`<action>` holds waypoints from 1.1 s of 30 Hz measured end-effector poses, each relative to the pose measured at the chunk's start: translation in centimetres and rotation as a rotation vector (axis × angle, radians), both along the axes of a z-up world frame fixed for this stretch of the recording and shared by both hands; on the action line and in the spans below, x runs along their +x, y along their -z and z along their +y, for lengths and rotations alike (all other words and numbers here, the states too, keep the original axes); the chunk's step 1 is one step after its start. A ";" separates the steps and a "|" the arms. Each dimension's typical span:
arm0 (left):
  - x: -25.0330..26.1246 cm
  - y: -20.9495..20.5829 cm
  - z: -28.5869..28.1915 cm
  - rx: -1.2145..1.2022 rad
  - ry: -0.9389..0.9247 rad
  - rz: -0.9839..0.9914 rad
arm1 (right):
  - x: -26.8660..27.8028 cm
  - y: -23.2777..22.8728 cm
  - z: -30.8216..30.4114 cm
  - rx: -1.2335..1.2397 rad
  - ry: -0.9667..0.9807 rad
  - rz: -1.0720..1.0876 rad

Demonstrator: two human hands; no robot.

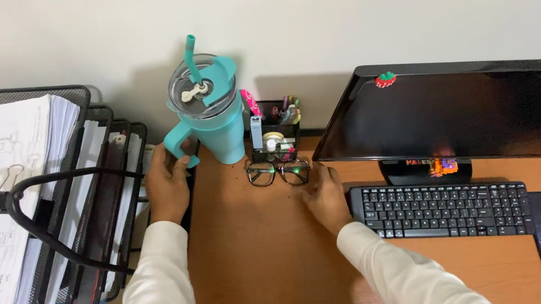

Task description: The person is tidying up a desk by organizing items like a mouse pad, keyboard, sticky notes, and a chair.

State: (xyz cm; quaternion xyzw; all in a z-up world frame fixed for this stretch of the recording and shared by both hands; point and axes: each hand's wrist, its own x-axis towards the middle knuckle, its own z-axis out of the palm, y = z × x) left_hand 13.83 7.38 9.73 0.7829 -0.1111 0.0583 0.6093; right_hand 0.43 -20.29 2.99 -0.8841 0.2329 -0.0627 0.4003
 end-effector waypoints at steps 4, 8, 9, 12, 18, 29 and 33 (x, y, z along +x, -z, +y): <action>-0.4 0.9 0.0 -0.023 0.004 0.016 | 0.6 -1.6 0.6 -0.060 -0.066 -0.011; -2.4 1.0 -0.7 -0.011 -0.108 0.050 | 1.1 -2.9 1.5 -0.021 -0.054 0.050; -3.1 1.1 -1.0 -0.068 -0.141 0.069 | 1.3 -3.6 1.8 0.023 -0.043 0.085; -5.3 4.2 -1.2 -0.097 -0.295 0.066 | 2.2 -2.2 2.2 0.055 -0.047 0.082; -9.6 8.0 -1.8 0.011 -0.336 0.333 | 1.9 -3.9 2.6 0.046 -0.066 0.058; -14.4 7.3 -2.4 0.147 -0.210 0.412 | -1.6 -0.7 1.7 -0.046 -0.069 -0.059; -16.5 5.0 -3.4 0.199 -0.242 0.535 | -5.5 1.9 0.8 -0.151 -0.062 -0.223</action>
